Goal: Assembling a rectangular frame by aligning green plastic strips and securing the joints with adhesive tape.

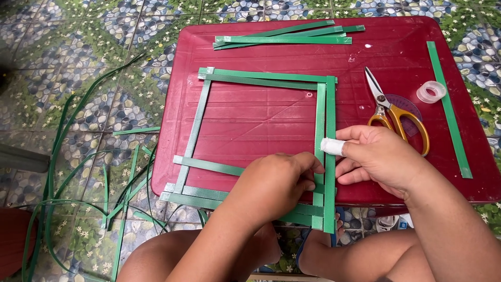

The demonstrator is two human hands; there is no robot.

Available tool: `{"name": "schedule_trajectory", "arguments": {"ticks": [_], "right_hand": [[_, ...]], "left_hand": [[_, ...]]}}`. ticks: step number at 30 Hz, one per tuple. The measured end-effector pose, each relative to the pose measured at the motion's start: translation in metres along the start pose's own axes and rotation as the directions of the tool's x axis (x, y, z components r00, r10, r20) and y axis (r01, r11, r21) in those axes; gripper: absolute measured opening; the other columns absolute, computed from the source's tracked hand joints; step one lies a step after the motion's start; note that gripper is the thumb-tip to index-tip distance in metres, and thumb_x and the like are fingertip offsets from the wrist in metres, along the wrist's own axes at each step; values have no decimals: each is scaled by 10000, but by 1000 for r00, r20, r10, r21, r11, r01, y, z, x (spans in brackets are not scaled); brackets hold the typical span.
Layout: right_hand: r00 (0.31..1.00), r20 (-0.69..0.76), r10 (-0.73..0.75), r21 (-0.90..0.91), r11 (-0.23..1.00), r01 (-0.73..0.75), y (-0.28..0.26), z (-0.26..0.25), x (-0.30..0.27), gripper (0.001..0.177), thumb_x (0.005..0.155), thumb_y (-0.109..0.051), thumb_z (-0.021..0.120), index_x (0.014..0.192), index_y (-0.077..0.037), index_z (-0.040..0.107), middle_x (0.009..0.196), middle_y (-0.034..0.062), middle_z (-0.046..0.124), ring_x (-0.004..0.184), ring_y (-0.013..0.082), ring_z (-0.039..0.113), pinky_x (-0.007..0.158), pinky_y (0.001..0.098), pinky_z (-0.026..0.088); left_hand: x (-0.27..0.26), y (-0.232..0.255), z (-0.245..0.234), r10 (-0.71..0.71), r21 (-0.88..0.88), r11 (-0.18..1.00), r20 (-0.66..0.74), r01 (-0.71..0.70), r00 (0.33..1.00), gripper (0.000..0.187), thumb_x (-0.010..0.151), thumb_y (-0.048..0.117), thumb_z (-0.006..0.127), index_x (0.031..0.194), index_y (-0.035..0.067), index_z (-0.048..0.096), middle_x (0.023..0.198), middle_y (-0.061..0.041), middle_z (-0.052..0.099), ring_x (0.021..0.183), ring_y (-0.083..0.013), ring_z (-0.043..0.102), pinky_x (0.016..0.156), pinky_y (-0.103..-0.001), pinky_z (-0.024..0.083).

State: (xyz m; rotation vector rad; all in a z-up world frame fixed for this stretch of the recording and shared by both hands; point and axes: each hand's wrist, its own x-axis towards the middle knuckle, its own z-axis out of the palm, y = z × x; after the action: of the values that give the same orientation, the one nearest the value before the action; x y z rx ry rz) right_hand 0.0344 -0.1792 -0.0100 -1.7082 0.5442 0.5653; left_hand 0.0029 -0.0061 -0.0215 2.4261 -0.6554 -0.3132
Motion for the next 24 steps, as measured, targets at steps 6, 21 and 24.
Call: {"name": "schedule_trajectory", "arguments": {"ticks": [6, 21, 24], "right_hand": [[995, -60, -80, -144, 987, 71, 5, 2, 8, 365, 821, 1, 493, 1185, 12, 519, 739, 231, 606, 537, 269, 587, 352, 308, 387], [982, -131, -137, -182, 977, 112, 6, 2, 7, 331, 839, 43, 488, 1164, 18, 548, 664, 281, 609, 537, 313, 570, 461, 357, 437], [983, -126, -131, -174, 979, 108, 6, 2, 9, 337, 829, 54, 479, 1158, 17, 545, 646, 280, 603, 518, 309, 561, 466, 353, 448]], "left_hand": [[-3, -1, 2, 48, 45, 998, -80, -44, 996, 203, 728, 182, 591, 930, 177, 577, 878, -60, 655, 829, -304, 561, 678, -433, 418], [-6, -5, -9, -3, 170, 985, 51, -5, 999, 212, 734, 224, 605, 946, 214, 608, 913, -16, 582, 914, -271, 499, 691, -432, 423], [-5, -8, -6, 26, 158, 987, 33, -30, 999, 202, 735, 231, 611, 936, 214, 615, 885, -26, 580, 876, -281, 504, 680, -428, 422]]}}
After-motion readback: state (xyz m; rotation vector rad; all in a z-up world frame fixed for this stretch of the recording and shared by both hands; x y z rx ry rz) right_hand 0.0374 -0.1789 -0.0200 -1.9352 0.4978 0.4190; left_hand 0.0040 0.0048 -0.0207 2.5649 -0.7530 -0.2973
